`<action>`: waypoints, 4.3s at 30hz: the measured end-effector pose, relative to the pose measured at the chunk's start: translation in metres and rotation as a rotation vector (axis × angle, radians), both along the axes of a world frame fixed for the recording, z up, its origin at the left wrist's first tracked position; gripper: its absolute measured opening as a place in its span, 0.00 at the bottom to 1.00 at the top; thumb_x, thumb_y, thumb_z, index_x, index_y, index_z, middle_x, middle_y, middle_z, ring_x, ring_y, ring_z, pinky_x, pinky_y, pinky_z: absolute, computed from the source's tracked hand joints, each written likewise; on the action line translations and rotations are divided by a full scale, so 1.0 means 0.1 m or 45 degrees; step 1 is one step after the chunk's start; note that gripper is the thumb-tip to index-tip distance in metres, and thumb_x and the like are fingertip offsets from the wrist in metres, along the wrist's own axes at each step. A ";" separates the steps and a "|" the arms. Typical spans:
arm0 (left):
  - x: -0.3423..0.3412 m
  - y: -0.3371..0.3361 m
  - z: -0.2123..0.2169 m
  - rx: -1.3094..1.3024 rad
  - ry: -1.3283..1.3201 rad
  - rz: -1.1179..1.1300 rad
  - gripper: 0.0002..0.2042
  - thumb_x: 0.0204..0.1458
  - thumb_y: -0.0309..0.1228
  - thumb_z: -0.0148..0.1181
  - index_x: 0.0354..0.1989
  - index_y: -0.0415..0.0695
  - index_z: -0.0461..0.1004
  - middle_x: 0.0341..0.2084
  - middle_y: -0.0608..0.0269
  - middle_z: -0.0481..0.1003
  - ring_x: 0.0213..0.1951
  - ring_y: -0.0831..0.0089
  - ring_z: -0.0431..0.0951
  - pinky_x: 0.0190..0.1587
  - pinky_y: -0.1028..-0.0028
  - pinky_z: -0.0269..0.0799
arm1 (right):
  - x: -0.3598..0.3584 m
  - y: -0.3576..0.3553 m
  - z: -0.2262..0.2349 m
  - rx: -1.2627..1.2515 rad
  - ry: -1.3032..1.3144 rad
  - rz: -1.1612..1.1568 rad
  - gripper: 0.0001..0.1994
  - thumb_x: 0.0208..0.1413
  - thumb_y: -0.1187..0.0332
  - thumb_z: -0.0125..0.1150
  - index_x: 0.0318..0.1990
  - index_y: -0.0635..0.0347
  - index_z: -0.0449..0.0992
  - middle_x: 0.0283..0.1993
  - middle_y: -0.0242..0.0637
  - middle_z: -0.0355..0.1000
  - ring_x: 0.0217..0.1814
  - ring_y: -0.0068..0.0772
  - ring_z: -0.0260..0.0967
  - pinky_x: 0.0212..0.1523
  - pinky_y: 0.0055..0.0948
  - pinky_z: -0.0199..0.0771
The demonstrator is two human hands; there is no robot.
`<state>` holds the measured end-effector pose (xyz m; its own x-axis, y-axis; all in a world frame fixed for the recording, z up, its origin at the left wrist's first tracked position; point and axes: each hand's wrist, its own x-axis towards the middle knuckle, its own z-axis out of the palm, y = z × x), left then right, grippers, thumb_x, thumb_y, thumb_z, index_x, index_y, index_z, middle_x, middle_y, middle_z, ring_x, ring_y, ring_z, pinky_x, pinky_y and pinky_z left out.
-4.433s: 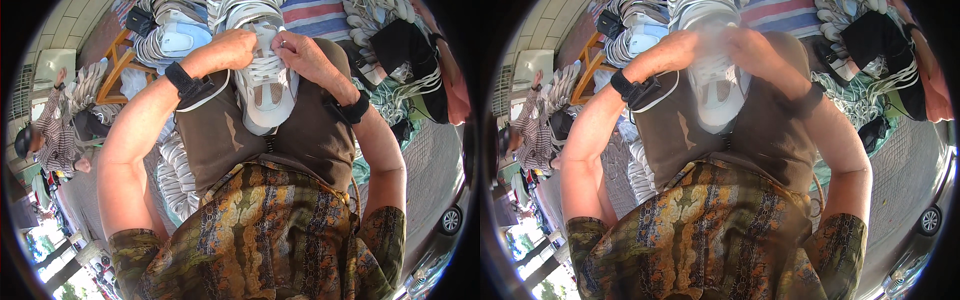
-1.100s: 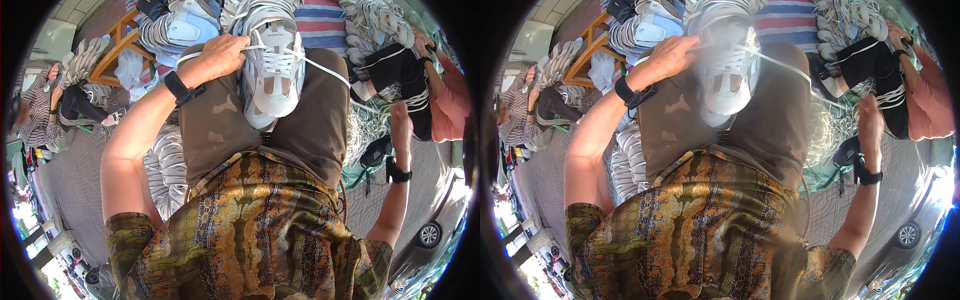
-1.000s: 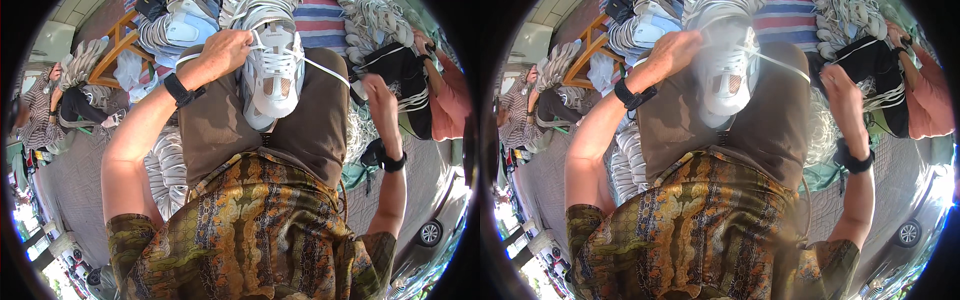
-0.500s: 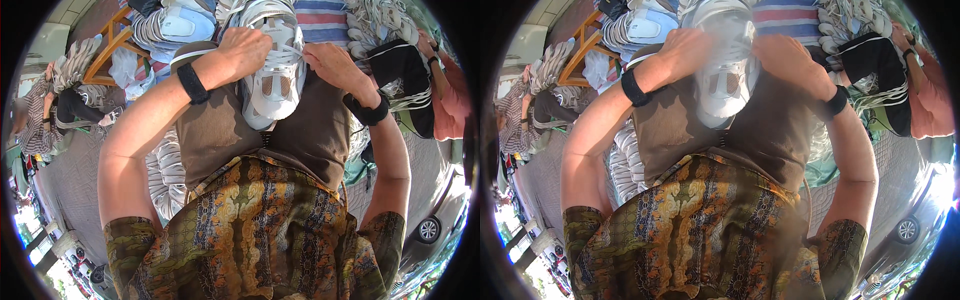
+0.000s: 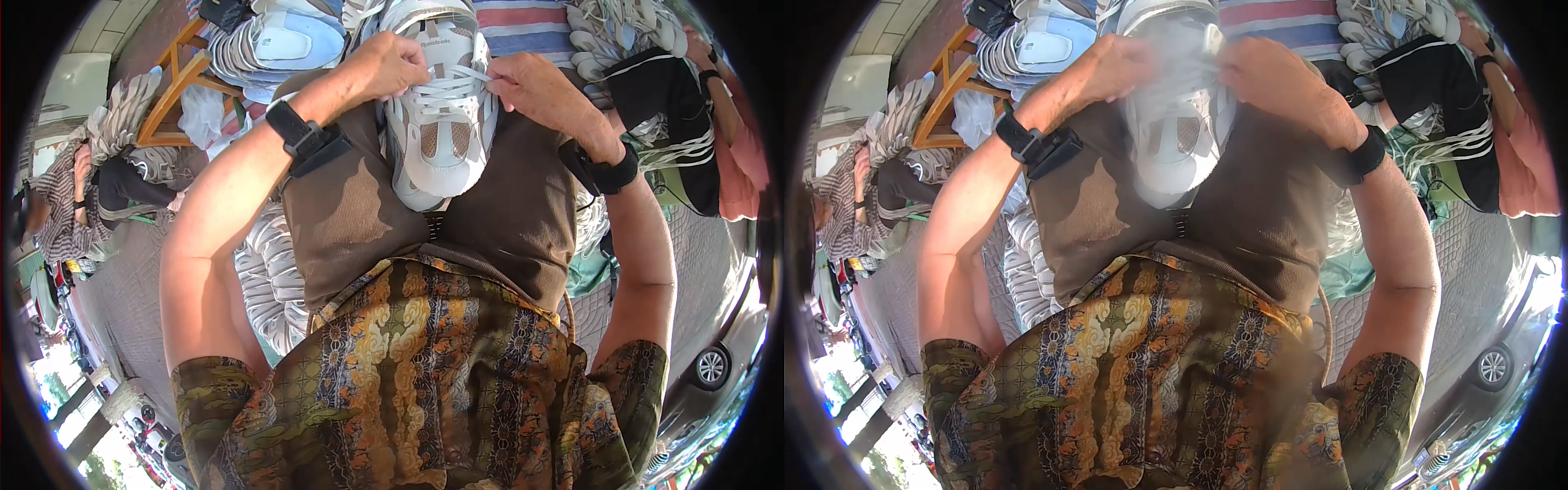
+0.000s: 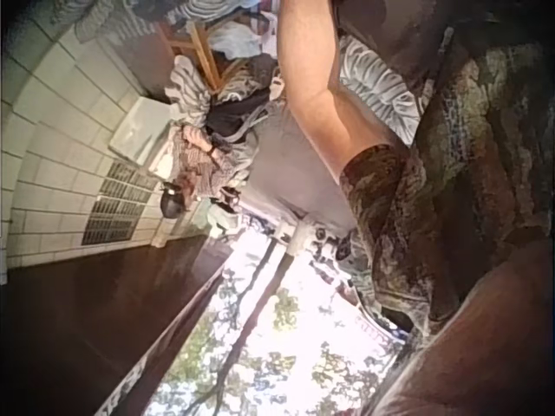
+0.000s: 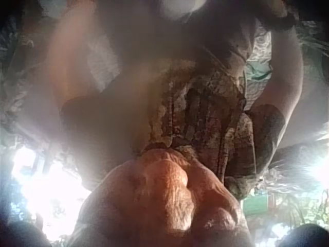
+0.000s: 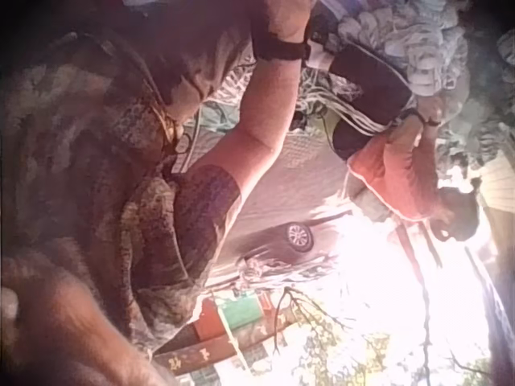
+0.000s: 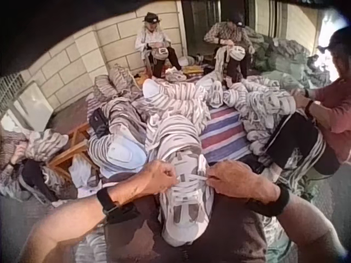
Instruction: The person threads a white shoelace through the eyelets of a white sneaker held on their lap. They pull the lace through the holes and adjust the tension repeatedly, working on the shoe's lacing system.
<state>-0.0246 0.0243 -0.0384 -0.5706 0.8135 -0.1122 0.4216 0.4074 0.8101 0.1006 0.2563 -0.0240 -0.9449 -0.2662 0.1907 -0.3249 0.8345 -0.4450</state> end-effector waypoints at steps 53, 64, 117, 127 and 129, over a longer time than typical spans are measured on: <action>0.12 -0.04 0.15 0.350 0.888 -0.139 0.06 0.49 0.28 0.52 0.26 0.40 0.72 0.22 0.56 0.72 0.31 0.58 0.74 0.36 0.64 0.67 | 0.53 0.23 0.43 -0.014 0.250 -0.187 0.10 0.53 0.73 0.55 0.43 0.61 0.73 0.38 0.44 0.73 0.42 0.49 0.69 0.41 0.40 0.69; -0.08 -0.08 0.55 -0.575 -0.185 -0.168 0.09 0.54 0.34 0.49 0.26 0.44 0.70 0.11 0.74 0.59 0.12 0.84 0.58 0.13 0.79 0.48 | -0.09 -0.11 0.06 -0.293 -0.216 0.058 0.10 0.60 0.65 0.48 0.33 0.63 0.71 0.23 0.38 0.67 0.27 0.34 0.64 0.32 0.30 0.64; 0.05 -0.05 0.30 -0.088 -0.690 0.033 0.08 0.47 0.26 0.59 0.33 0.33 0.74 0.17 0.66 0.69 0.12 0.83 0.60 0.13 0.80 0.57 | -0.24 0.02 0.39 0.106 -0.290 0.332 0.10 0.57 0.65 0.53 0.32 0.63 0.72 0.23 0.34 0.68 0.24 0.27 0.67 0.25 0.20 0.67; 0.13 -0.07 0.37 -0.074 -0.713 0.118 0.10 0.47 0.31 0.61 0.35 0.37 0.77 0.18 0.71 0.69 0.13 0.87 0.59 0.13 0.83 0.56 | -0.18 -0.22 0.29 -0.952 -1.141 0.087 0.15 0.61 0.62 0.51 0.35 0.68 0.75 0.19 0.30 0.67 0.19 0.18 0.64 0.19 0.18 0.66; 0.13 -0.08 0.39 -0.089 -0.717 0.104 0.11 0.49 0.33 0.60 0.37 0.39 0.78 0.17 0.75 0.67 0.14 0.89 0.57 0.14 0.83 0.55 | -0.14 -0.23 0.31 -0.951 -1.199 -0.074 0.15 0.62 0.62 0.50 0.35 0.67 0.75 0.19 0.29 0.66 0.18 0.17 0.63 0.17 0.18 0.63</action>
